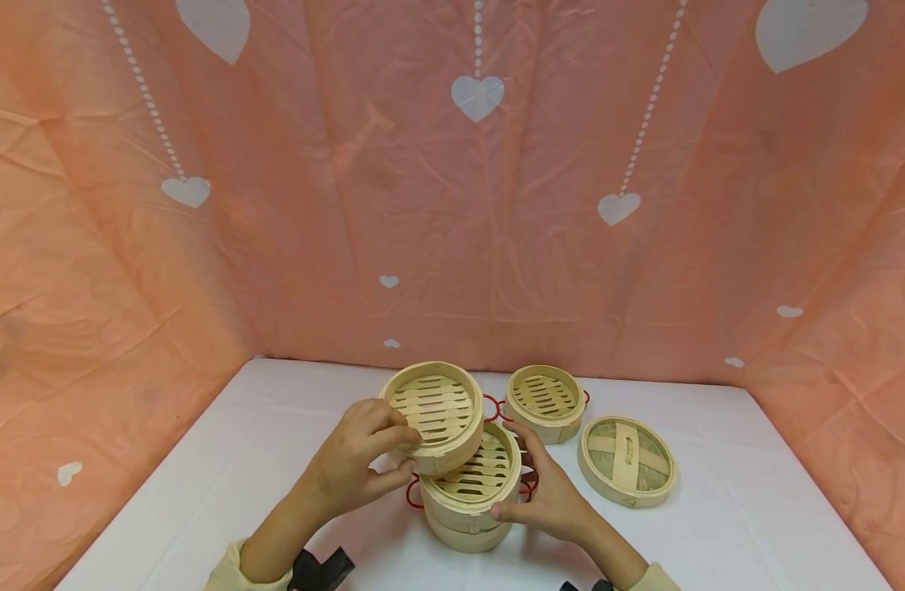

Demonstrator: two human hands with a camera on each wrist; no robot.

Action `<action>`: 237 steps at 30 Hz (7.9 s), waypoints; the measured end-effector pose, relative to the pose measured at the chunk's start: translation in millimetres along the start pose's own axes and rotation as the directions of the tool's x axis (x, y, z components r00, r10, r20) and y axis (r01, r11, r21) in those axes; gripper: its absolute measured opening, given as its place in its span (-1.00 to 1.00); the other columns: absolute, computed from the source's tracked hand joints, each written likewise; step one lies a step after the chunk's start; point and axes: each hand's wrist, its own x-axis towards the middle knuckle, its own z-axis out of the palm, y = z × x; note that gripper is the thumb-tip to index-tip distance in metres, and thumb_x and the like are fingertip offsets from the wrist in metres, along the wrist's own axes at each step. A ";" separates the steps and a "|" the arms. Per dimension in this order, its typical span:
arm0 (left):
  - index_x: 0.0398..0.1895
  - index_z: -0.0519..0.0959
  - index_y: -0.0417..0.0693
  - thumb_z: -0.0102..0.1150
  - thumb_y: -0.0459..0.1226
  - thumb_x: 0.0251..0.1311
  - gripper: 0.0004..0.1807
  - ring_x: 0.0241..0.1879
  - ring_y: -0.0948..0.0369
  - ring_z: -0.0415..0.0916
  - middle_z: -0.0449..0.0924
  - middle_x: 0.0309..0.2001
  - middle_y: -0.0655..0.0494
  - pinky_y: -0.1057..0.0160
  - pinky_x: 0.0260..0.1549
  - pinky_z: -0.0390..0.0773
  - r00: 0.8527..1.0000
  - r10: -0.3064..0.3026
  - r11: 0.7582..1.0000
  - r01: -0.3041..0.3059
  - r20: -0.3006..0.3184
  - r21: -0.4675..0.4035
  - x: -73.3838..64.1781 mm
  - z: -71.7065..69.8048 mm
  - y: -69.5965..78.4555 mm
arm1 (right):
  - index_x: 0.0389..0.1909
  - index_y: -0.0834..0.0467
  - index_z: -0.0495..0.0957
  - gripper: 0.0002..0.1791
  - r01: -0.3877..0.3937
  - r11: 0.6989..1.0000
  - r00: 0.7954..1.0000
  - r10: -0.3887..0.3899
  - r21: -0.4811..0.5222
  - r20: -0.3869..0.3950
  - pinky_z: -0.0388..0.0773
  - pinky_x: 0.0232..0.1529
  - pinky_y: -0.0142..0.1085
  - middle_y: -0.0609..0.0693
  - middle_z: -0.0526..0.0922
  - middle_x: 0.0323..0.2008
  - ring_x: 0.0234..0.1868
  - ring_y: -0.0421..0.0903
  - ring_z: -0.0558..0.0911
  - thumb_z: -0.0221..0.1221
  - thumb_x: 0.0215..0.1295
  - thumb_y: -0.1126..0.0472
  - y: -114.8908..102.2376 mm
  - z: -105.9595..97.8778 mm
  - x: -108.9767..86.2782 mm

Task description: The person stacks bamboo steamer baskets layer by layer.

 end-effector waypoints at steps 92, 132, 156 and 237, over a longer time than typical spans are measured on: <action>-0.31 0.61 0.19 0.40 -0.20 -0.22 -0.70 -0.16 0.32 0.43 0.50 -0.28 0.31 0.28 -0.05 0.46 0.997 0.065 0.991 -0.059 0.051 -0.123 7.7 23.4 22.8 | 0.41 0.33 0.03 0.07 0.018 0.996 1.000 -0.017 0.087 -0.015 0.48 -0.09 -0.37 -0.46 0.38 0.16 0.00 -0.29 0.50 0.47 -0.05 0.18 6.6 -1.9 -3.6; 0.33 0.25 0.13 0.50 -0.05 -0.35 0.01 0.17 0.15 0.38 0.36 0.21 0.26 0.12 0.07 0.52 0.828 -0.511 0.711 0.557 0.230 -0.428 -12.7 27.2 11.6 | 0.03 -0.02 0.54 -0.38 0.032 0.734 0.983 -0.147 -0.679 -0.113 0.49 0.01 -0.19 -0.26 0.62 -0.05 0.00 -0.19 0.59 0.42 -0.19 0.29 -16.3 -54.4 -13.0; 0.40 0.16 0.05 0.59 -0.10 -0.39 0.15 0.03 0.18 0.51 0.43 0.17 0.17 0.27 -0.04 0.58 0.815 -0.464 0.617 0.579 0.347 -0.533 -14.0 44.0 5.5 | 0.02 0.18 0.52 -0.45 0.001 0.661 0.980 -0.151 -0.750 -0.132 0.50 0.02 0.01 0.00 0.64 -0.07 0.01 0.06 0.60 0.38 -0.08 0.16 -9.1 -67.6 16.2; 0.31 0.17 -0.30 0.59 -0.40 -0.48 0.12 0.12 0.06 0.53 0.49 0.16 -0.13 0.16 0.13 0.53 0.867 -0.372 0.621 0.497 0.331 -0.606 3.1 20.4 15.4 | -0.30 -0.09 0.56 -0.64 -0.057 0.607 0.998 0.012 -0.792 -0.062 0.42 -0.30 -0.07 -0.19 0.50 -0.45 -0.35 -0.20 0.44 0.46 -0.15 0.02 43.4 -58.0 62.6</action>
